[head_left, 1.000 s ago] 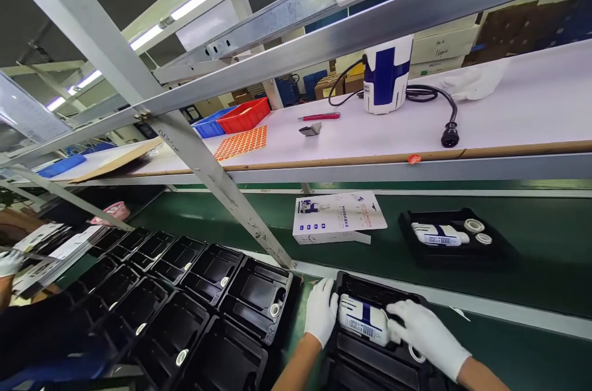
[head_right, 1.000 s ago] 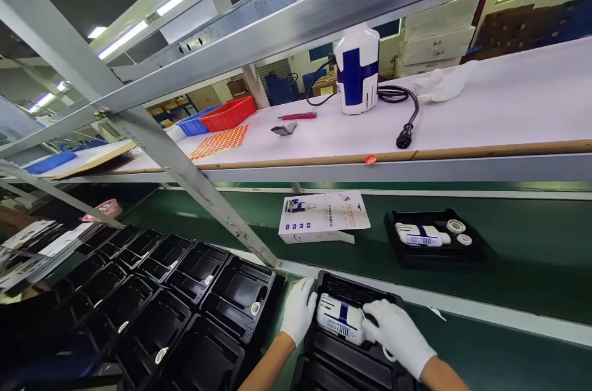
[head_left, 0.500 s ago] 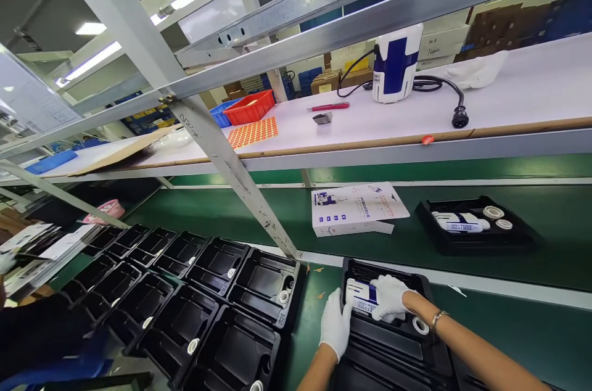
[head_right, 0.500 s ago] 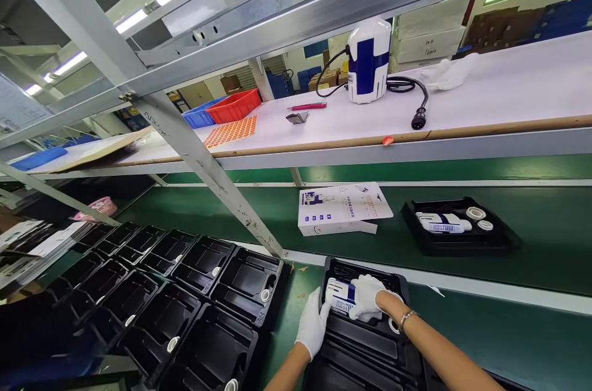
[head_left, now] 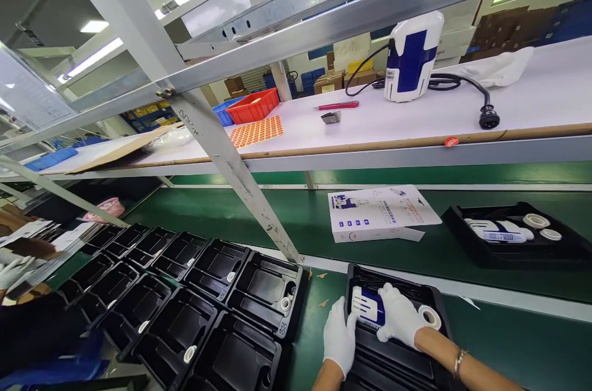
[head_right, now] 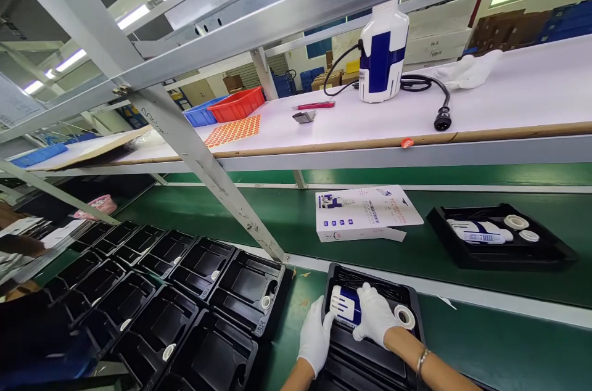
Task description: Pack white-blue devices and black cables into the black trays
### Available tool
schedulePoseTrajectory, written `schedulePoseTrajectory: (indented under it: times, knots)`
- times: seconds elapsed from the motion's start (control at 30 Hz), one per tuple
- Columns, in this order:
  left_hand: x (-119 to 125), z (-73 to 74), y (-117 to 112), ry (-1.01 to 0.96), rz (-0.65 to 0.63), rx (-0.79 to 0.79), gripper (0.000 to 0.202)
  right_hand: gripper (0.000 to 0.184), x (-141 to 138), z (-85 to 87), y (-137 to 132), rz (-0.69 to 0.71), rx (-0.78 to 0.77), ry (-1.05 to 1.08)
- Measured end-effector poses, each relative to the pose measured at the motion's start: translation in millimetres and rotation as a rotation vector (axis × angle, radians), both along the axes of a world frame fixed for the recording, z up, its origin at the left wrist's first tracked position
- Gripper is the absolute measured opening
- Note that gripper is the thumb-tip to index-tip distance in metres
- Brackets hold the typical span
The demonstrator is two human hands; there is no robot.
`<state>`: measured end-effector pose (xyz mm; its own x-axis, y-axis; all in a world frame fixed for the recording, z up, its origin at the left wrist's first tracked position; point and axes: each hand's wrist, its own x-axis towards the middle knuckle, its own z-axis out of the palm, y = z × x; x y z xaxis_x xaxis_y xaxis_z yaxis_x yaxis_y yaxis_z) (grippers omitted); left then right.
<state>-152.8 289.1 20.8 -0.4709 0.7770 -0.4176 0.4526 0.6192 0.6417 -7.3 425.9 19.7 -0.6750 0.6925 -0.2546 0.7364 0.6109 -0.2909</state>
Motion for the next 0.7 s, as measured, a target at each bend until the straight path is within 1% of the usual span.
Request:
schedulePoseTrajectory:
  times: [0.07, 0.1, 0.17, 0.2, 0.23, 0.33, 0.4, 0.43, 0.5, 0.57, 0.63, 0.7]
  knots:
    - [0, 3.3, 0, -0.005, 0.005, -0.023, 0.062, 0.053, 2, -2.2, -7, 0.021, 0.074, -0.062]
    - [0, 5.3, 1, -0.004, 0.006, -0.034, 0.062, 0.052, 4, -2.6, -13, 0.038, 0.117, -0.080]
    - [0, 9.1, 2, 0.000, 0.011, -0.061, 0.061, 0.039, 9, -5.0, -25, 0.089, 0.190, -0.086]
    - [1, 10.6, 3, 0.001, 0.015, -0.076, 0.061, 0.036, 12, -8.2, -32, 0.124, 0.222, -0.077]
    - [1, 11.4, 3, -0.001, 0.018, -0.092, 0.061, 0.037, 15, -13.4, -38, 0.161, 0.261, -0.060]
    - [0, 9.0, 4, 0.006, 0.020, -0.118, 0.061, 0.040, 25, -40.1, -51, 0.224, 0.466, 0.042]
    - [-1, 4.0, 4, 0.017, 0.011, -0.109, 0.062, 0.040, 29, -62.2, -53, 0.220, 0.600, 0.121]
    - [-1, 1.4, 4, 0.025, 0.005, -0.104, 0.062, 0.039, 30, -72.4, -53, 0.214, 0.630, 0.152]
    - [-2, -3.2, 4, 0.036, -0.008, -0.105, 0.063, 0.037, 30, -88.4, -51, 0.210, 0.642, 0.203]
    - [-2, -6.0, 4, 0.048, -0.013, -0.120, 0.064, 0.033, 29, -96.9, -49, 0.211, 0.638, 0.252]
    - [-2, -7.5, 4, 0.059, -0.010, -0.125, 0.064, 0.031, 30, -97.7, -49, 0.202, 0.640, 0.286]
    - [-2, -8.9, 3, 0.060, -0.002, -0.118, 0.063, 0.030, 31, -91.0, -50, 0.200, 0.640, 0.285]
